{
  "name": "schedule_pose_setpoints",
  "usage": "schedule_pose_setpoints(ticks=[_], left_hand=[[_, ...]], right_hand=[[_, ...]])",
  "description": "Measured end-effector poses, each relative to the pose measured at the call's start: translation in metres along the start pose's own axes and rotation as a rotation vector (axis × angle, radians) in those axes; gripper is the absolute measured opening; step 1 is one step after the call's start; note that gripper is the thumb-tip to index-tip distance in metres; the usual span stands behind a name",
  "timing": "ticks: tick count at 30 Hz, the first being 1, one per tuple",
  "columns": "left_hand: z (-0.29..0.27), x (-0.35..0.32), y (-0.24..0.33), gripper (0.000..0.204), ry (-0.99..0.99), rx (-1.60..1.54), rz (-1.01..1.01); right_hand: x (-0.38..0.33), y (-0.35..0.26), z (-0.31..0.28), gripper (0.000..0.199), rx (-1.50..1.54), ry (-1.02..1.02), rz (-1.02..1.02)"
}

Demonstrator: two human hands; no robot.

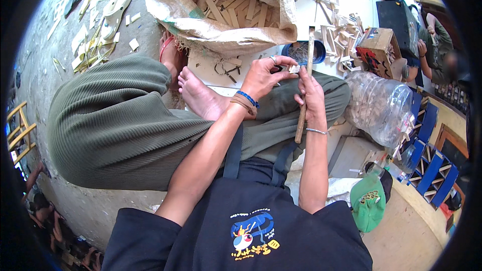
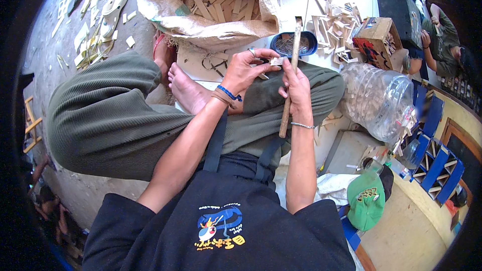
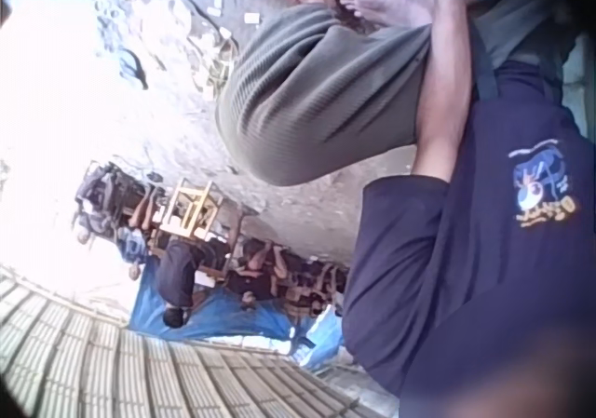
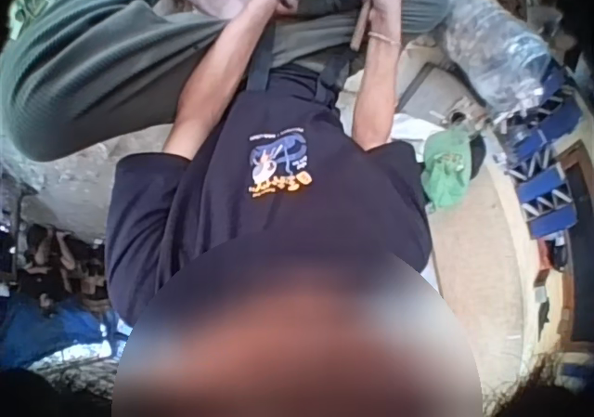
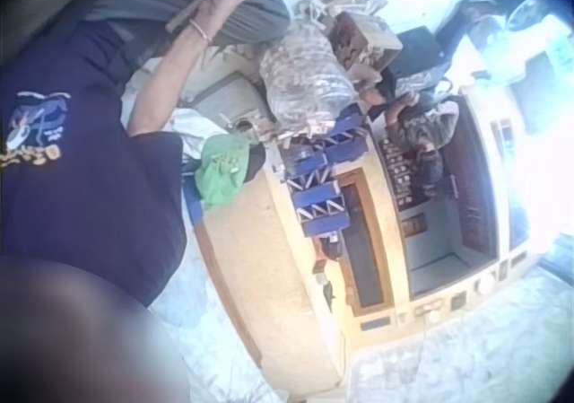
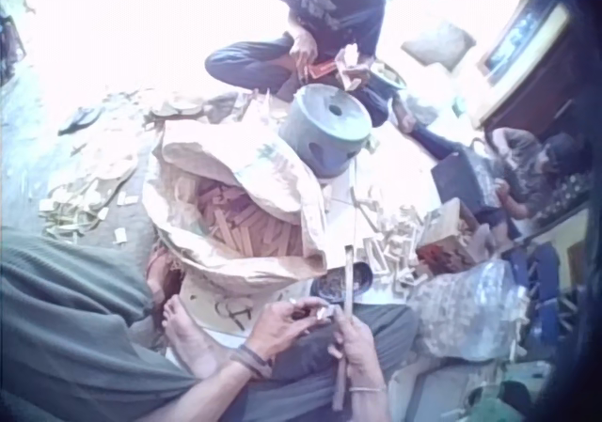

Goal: The person sits on the floor and repeatedly picks small wooden pieces from a sack, places a nail on them, and hammers the nail in. They handle the wood and hammer one at a time, occasionally adjusting the piece before striking.

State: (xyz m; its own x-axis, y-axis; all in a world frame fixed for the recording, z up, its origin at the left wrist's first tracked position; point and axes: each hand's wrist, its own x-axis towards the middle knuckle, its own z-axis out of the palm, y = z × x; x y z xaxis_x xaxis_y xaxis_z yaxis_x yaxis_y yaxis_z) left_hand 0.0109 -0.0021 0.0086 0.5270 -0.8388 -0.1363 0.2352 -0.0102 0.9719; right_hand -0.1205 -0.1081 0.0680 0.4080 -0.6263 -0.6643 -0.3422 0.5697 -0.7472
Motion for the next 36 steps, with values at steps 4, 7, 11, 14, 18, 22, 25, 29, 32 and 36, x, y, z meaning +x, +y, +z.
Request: schedule_pose_setpoints(ticks=[4, 7, 11, 14, 18, 22, 25, 29, 32, 36], left_hand=[[-0.009, 0.002, 0.004, 0.029, 0.059, 0.105, 0.073], [-0.013, 0.007, 0.003, 0.030, 0.126, 0.139, 0.110], [-0.014, 0.010, -0.001, 0.030, 0.122, 0.153, 0.071], [-0.013, 0.009, -0.005, 0.030, 0.109, 0.162, 0.041], [-0.012, 0.009, -0.007, 0.030, 0.092, 0.193, 0.010], [-0.014, 0.008, -0.008, 0.030, 0.079, 0.186, 0.005], [-0.014, 0.007, -0.008, 0.029, 0.076, 0.170, 0.002], [-0.014, 0.007, -0.009, 0.029, 0.071, 0.171, -0.004], [-0.014, 0.008, -0.011, 0.030, 0.064, 0.182, -0.004], [-0.013, 0.008, -0.014, 0.031, 0.067, 0.183, -0.027]], right_hand=[[0.011, 0.001, 0.007, 0.025, -0.020, -0.043, 0.000], [0.018, -0.003, 0.007, 0.025, 0.007, -0.060, -0.030], [0.023, -0.007, 0.004, 0.025, -0.048, -0.063, -0.057], [0.024, -0.006, 0.003, 0.025, -0.059, -0.078, -0.055], [0.027, -0.003, 0.004, 0.026, -0.064, -0.112, -0.026], [0.028, 0.001, 0.004, 0.027, -0.087, -0.114, -0.022], [0.030, 0.002, 0.003, 0.027, -0.104, -0.103, -0.016], [0.032, 0.001, 0.002, 0.026, -0.140, -0.099, -0.009], [0.033, -0.001, 0.002, 0.025, -0.155, -0.105, -0.013], [0.033, -0.001, 0.002, 0.025, -0.171, -0.111, -0.016]])
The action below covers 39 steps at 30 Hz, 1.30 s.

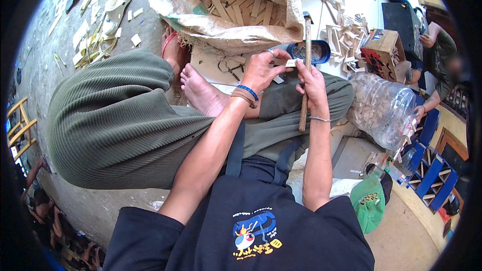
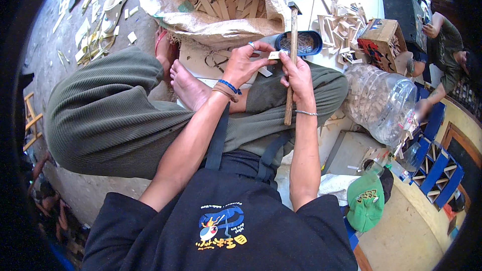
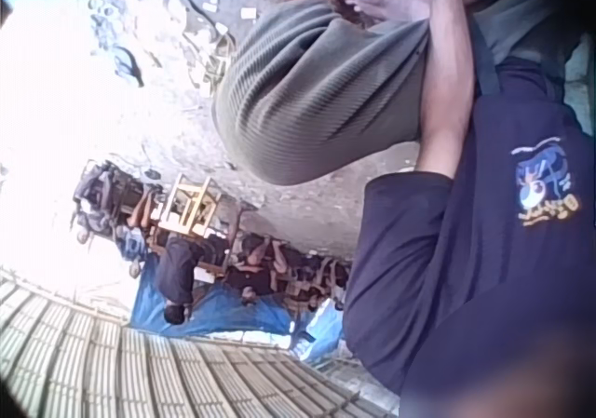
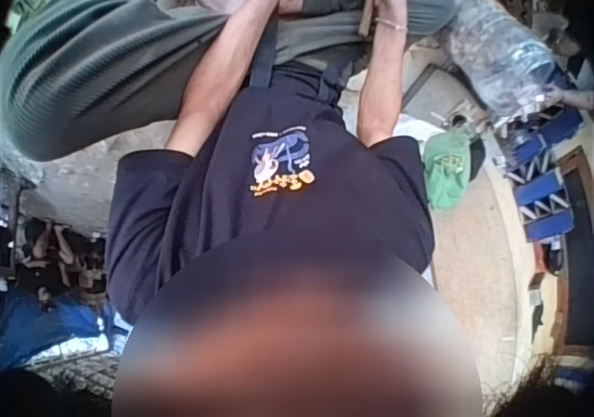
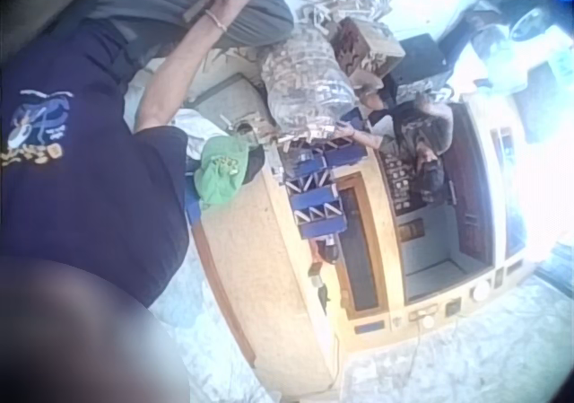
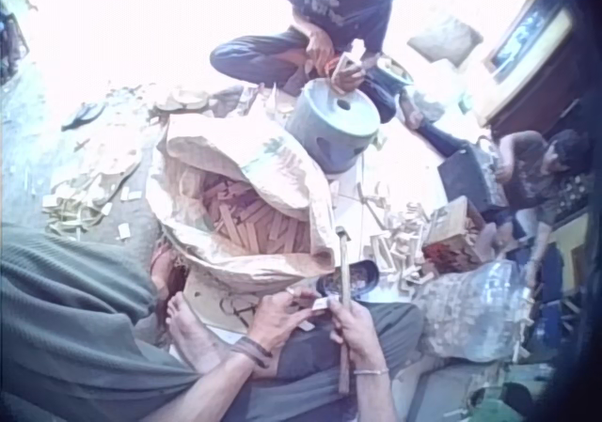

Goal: The person sits on the floor and repeatedly picks small wooden pieces from a sack, places a nail on them, and hammers the nail in. They handle the wood and hammer one at a time, occasionally adjusting the piece before striking.

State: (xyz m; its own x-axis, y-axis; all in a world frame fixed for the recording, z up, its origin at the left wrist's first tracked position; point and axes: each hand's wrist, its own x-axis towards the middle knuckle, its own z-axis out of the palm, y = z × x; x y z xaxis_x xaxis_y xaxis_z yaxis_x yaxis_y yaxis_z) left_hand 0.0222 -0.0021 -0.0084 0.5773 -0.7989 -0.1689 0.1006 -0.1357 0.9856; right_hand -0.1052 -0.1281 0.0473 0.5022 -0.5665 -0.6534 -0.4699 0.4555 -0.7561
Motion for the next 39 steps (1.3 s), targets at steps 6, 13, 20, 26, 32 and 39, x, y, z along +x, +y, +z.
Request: schedule_pose_setpoints(ticks=[6, 13, 20, 26, 32, 39], left_hand=[[0.002, 0.000, -0.005, 0.029, 0.007, 0.009, -0.038], [0.003, -0.001, -0.005, 0.029, 0.007, -0.047, -0.056], [0.004, -0.001, -0.006, 0.028, 0.003, -0.068, -0.066], [0.006, -0.001, -0.006, 0.027, 0.019, -0.094, -0.085], [0.007, -0.001, -0.007, 0.027, 0.026, -0.085, -0.082], [-0.001, -0.003, -0.002, 0.039, -0.070, -0.057, -0.077]], right_hand=[[0.002, 0.003, 0.002, 0.024, -0.008, 0.031, -0.012], [0.003, 0.007, 0.002, 0.025, -0.022, 0.030, -0.023], [0.001, 0.005, 0.002, 0.023, -0.062, 0.033, -0.004], [0.000, 0.004, 0.003, 0.024, -0.067, 0.046, -0.017], [-0.002, 0.004, 0.008, 0.025, -0.105, 0.077, -0.069], [-0.003, 0.002, 0.010, 0.024, -0.132, 0.113, -0.091]])
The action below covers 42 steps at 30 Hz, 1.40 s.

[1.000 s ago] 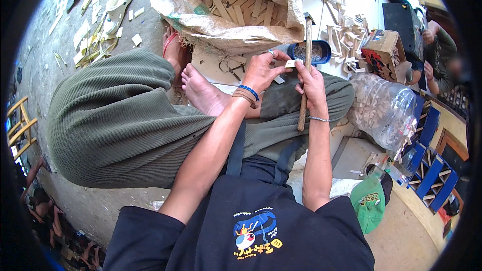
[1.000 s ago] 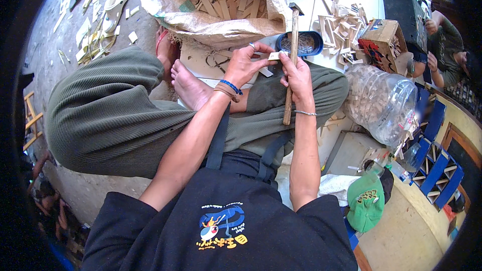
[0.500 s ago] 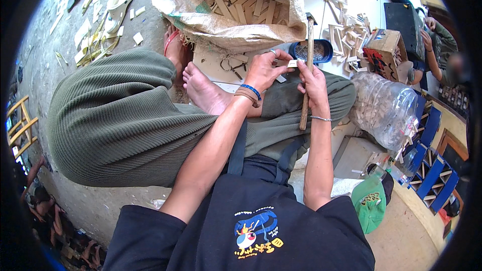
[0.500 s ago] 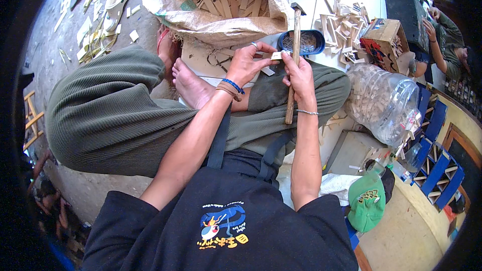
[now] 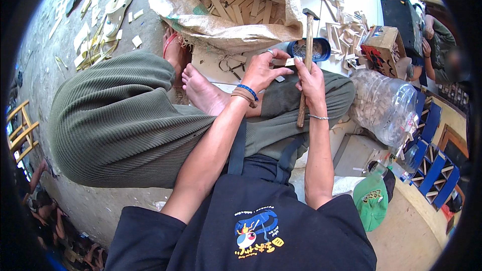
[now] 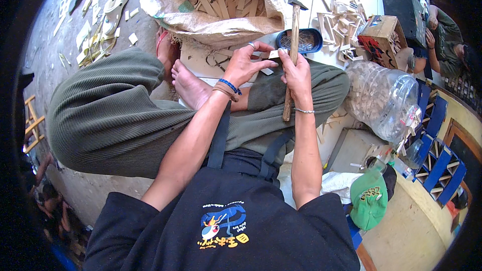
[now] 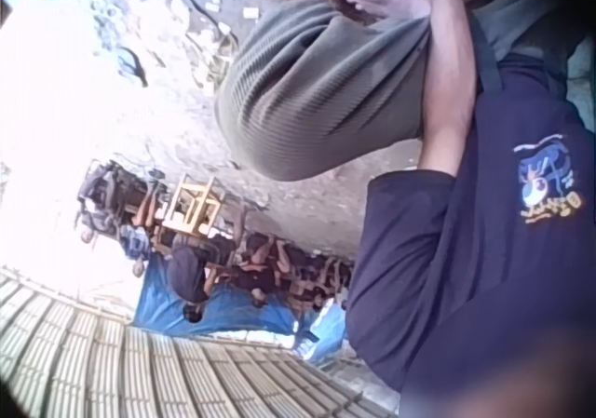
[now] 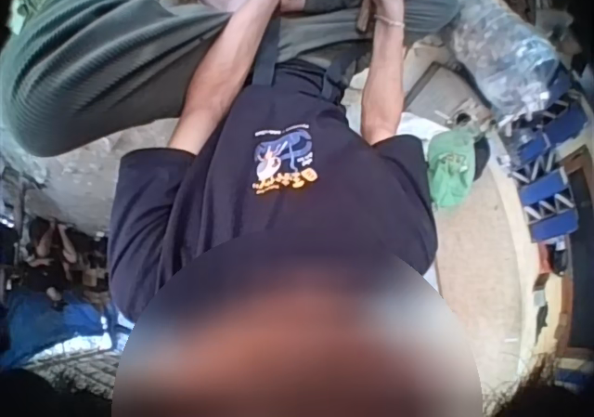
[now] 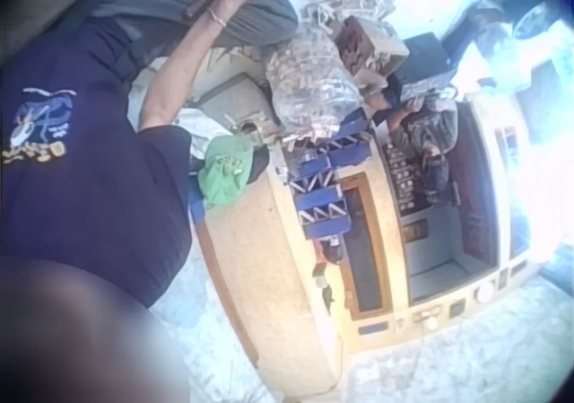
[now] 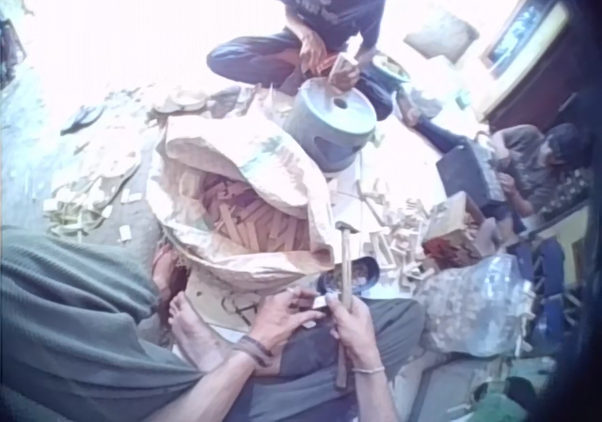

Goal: The person sits on the floor and repeatedly picks small wooden pieces from a sack, places a nail on them, and hammers the nail in. They handle the wood and hammer one at a time, occasionally adjusting the piece before striking.

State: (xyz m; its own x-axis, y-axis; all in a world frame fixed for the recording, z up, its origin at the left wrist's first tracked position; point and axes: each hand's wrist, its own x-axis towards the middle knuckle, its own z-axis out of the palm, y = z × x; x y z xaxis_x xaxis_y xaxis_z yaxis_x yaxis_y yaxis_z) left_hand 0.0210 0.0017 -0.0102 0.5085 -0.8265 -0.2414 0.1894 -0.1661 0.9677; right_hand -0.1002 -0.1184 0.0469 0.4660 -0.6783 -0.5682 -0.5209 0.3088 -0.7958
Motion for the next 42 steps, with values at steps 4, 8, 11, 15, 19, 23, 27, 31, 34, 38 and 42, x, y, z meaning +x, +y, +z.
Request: schedule_pose_setpoints(ticks=[4, 8, 11, 15, 19, 23, 27, 31, 34, 38, 42], left_hand=[[-0.001, -0.002, 0.004, 0.038, 0.010, -0.052, 0.032], [0.001, -0.001, 0.001, 0.033, -0.006, -0.175, -0.033], [0.004, -0.002, -0.002, 0.029, 0.027, -0.176, -0.022], [0.007, -0.003, -0.002, 0.024, 0.096, -0.126, 0.018], [0.009, -0.003, -0.002, 0.021, 0.112, -0.143, 0.039], [0.011, -0.004, -0.006, 0.017, 0.110, -0.244, 0.022], [0.010, -0.003, -0.011, 0.016, 0.121, -0.166, 0.074], [0.007, -0.003, -0.011, 0.016, 0.139, -0.087, 0.079], [0.007, -0.005, -0.008, 0.016, 0.154, -0.116, 0.079], [0.009, -0.007, -0.007, 0.016, 0.138, -0.127, 0.066], [0.010, -0.008, -0.006, 0.016, 0.135, -0.094, 0.096]], right_hand=[[-0.001, 0.000, 0.001, 0.025, -0.015, 0.002, -0.019], [-0.003, 0.000, 0.002, 0.025, 0.001, 0.004, -0.013], [-0.003, 0.000, 0.002, 0.025, 0.018, 0.012, -0.011], [-0.004, 0.000, 0.004, 0.024, 0.019, 0.013, -0.019], [-0.004, 0.001, 0.005, 0.027, 0.021, 0.006, -0.043], [-0.003, 0.004, 0.004, 0.029, 0.019, 0.001, -0.063], [-0.003, 0.006, 0.003, 0.029, -0.099, 0.056, -0.140], [-0.019, 0.002, -0.001, 0.036, -0.293, 0.252, -0.333], [-0.046, -0.006, -0.028, 0.038, -0.468, 0.287, -0.239], [-0.080, -0.006, -0.058, 0.037, -0.564, 0.322, -0.567], [-0.107, 0.009, -0.075, 0.056, -0.706, 0.120, -0.687]])
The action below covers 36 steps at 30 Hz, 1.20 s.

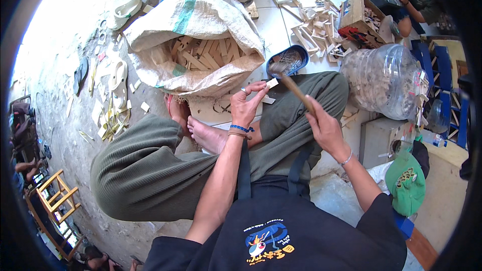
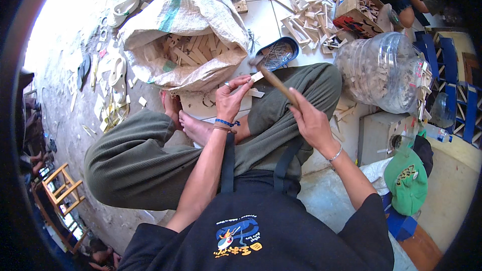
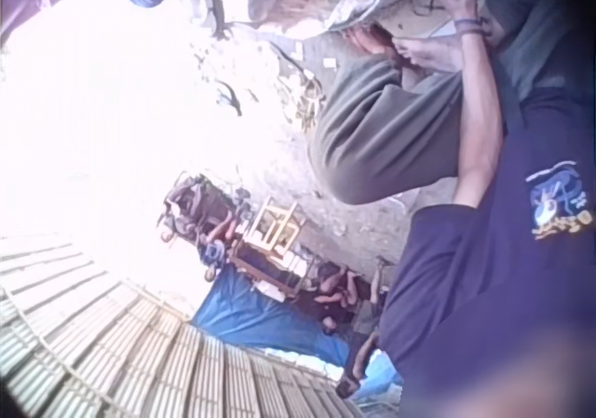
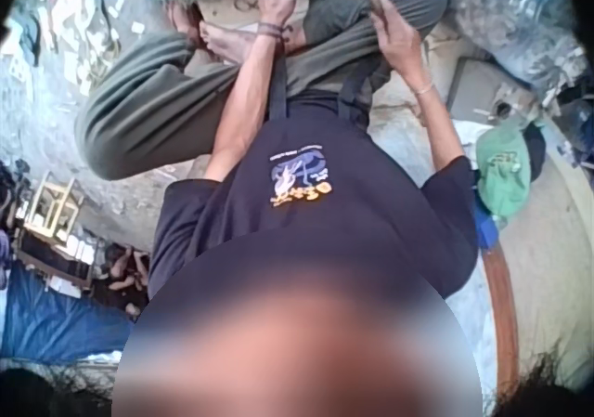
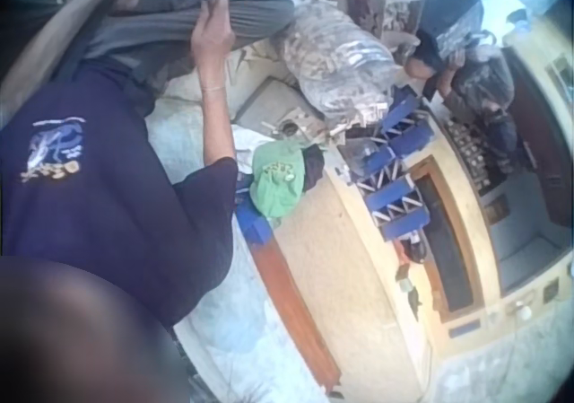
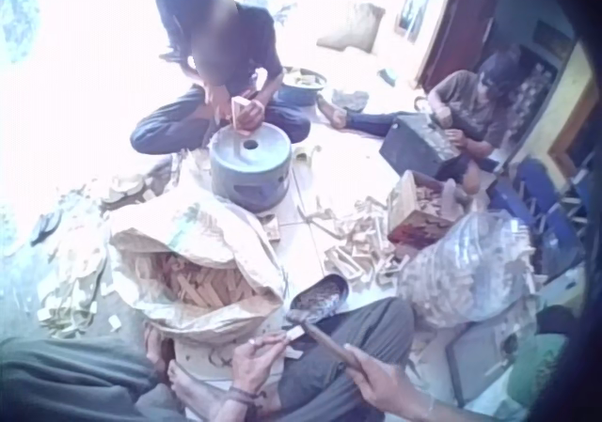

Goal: The person sits on the floor and repeatedly picks small wooden pieces from a sack, places a nail on them, and hammers the nail in. They handle the wood and hammer one at a time, occasionally adjusting the piece before striking.

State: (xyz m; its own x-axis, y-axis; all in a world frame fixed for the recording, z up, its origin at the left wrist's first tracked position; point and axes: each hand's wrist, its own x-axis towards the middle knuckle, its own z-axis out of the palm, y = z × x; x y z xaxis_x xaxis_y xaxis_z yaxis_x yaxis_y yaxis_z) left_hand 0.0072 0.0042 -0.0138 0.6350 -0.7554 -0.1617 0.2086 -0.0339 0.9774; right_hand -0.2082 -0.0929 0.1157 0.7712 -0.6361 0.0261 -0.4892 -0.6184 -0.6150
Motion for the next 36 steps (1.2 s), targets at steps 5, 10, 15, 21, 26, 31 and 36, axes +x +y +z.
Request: schedule_pose_setpoints(ticks=[5, 10, 15, 21, 26, 31, 36], left_hand=[[-0.002, 0.001, 0.001, 0.017, 0.017, -0.003, -0.035], [-0.003, 0.001, 0.004, 0.017, 0.029, -0.016, -0.014], [-0.001, -0.001, 0.005, 0.015, 0.018, -0.032, -0.003], [0.001, -0.002, 0.004, 0.014, 0.028, -0.010, 0.038], [0.003, -0.003, 0.004, 0.013, 0.039, 0.018, 0.040], [0.003, 0.002, 0.004, 0.012, 0.053, -0.001, 0.056], [0.003, -0.001, 0.004, 0.012, 0.048, 0.022, 0.054]], right_hand=[[-0.024, 0.004, 0.007, 0.069, -0.166, -0.123, -0.060], [-0.026, 0.005, 0.015, 0.069, -0.221, -0.079, -0.065], [-0.023, 0.006, 0.018, 0.069, -0.138, -0.019, -0.101], [-0.019, 0.009, 0.019, 0.069, -0.196, -0.040, -0.099], [-0.023, 0.007, 0.018, 0.070, -0.146, -0.011, -0.113], [-0.027, 0.008, 0.021, 0.069, -0.182, -0.043, -0.087], [-0.029, 0.009, 0.022, 0.069, -0.150, -0.003, -0.120]])
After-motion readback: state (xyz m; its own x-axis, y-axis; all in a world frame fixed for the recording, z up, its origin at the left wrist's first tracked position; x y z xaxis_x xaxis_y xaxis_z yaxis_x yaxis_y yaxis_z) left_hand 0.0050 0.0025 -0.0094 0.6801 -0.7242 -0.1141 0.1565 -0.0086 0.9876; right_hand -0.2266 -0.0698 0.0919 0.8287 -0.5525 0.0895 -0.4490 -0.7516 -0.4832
